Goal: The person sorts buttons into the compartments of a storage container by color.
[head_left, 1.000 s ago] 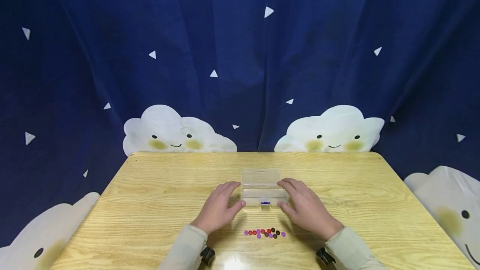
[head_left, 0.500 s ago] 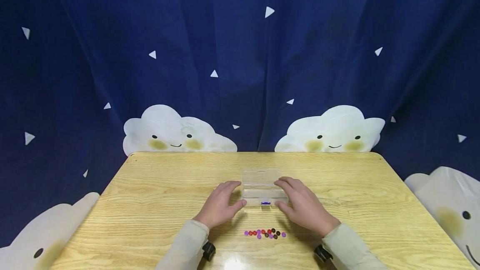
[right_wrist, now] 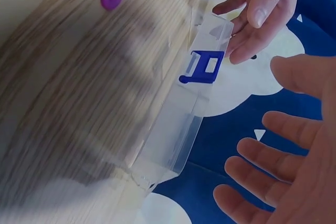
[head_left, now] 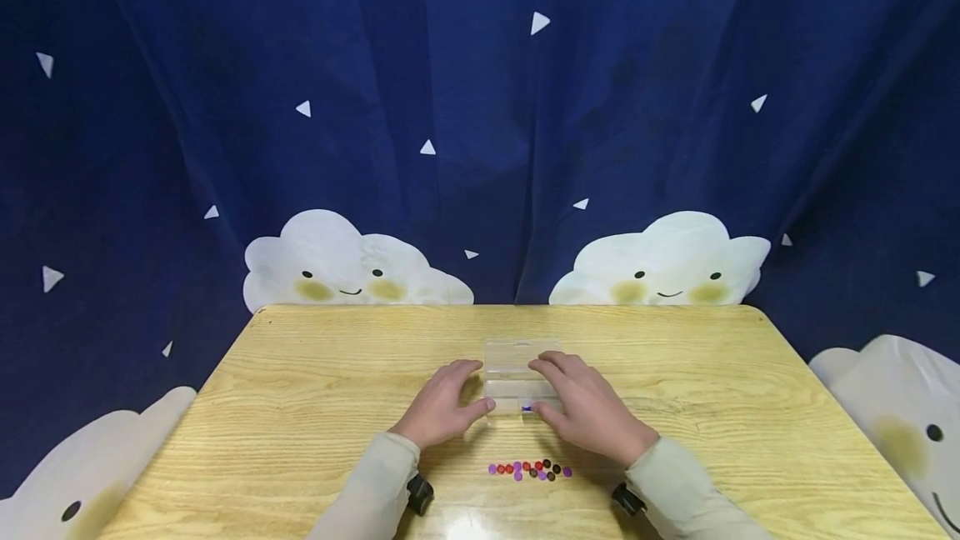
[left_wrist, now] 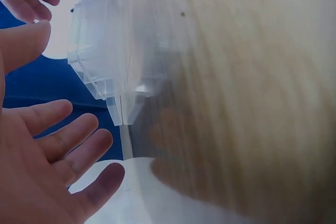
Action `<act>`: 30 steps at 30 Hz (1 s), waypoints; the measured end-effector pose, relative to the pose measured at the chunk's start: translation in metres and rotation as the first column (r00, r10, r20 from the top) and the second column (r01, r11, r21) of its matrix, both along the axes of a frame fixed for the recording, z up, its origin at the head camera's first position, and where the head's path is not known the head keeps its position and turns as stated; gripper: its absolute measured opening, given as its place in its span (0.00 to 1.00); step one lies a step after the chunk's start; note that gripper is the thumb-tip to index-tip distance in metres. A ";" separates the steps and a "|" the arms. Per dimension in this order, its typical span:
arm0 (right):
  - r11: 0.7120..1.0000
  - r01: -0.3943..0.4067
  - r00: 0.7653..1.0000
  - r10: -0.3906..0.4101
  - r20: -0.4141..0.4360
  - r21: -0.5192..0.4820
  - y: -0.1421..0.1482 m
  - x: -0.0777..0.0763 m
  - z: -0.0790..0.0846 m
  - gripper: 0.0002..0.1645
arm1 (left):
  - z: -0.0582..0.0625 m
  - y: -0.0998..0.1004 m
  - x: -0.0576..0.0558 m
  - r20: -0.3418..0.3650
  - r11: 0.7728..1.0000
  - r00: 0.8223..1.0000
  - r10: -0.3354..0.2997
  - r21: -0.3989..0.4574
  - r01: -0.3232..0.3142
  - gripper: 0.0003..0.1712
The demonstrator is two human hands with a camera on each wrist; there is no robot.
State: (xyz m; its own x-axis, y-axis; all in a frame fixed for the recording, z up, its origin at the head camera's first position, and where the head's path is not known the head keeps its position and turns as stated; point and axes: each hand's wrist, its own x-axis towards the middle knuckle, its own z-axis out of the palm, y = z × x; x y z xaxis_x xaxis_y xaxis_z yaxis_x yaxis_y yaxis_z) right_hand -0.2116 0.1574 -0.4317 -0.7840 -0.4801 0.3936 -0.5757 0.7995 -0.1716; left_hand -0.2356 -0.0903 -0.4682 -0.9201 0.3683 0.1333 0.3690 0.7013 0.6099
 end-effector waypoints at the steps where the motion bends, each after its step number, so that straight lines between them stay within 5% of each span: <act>1: 1.000 0.001 1.000 -0.001 0.003 0.004 -0.001 0.000 0.000 0.32 | 0.000 0.000 -0.001 0.006 1.000 1.000 -0.004 0.004 0.004 0.39; 30: 1.000 0.006 0.997 -0.008 0.076 0.025 -0.013 -0.005 -0.003 0.32 | -0.002 0.005 -0.027 0.104 0.997 0.993 -0.052 -0.052 0.057 0.46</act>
State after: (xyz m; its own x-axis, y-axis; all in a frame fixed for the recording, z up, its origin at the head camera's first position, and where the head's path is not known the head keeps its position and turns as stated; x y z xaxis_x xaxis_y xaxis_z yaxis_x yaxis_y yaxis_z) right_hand -0.2169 0.1449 -0.4347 -0.8148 -0.4831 0.3204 -0.5558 0.8081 -0.1950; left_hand -0.2625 -0.0850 -0.4703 -0.9063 0.4223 0.0173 0.3448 0.7151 0.6081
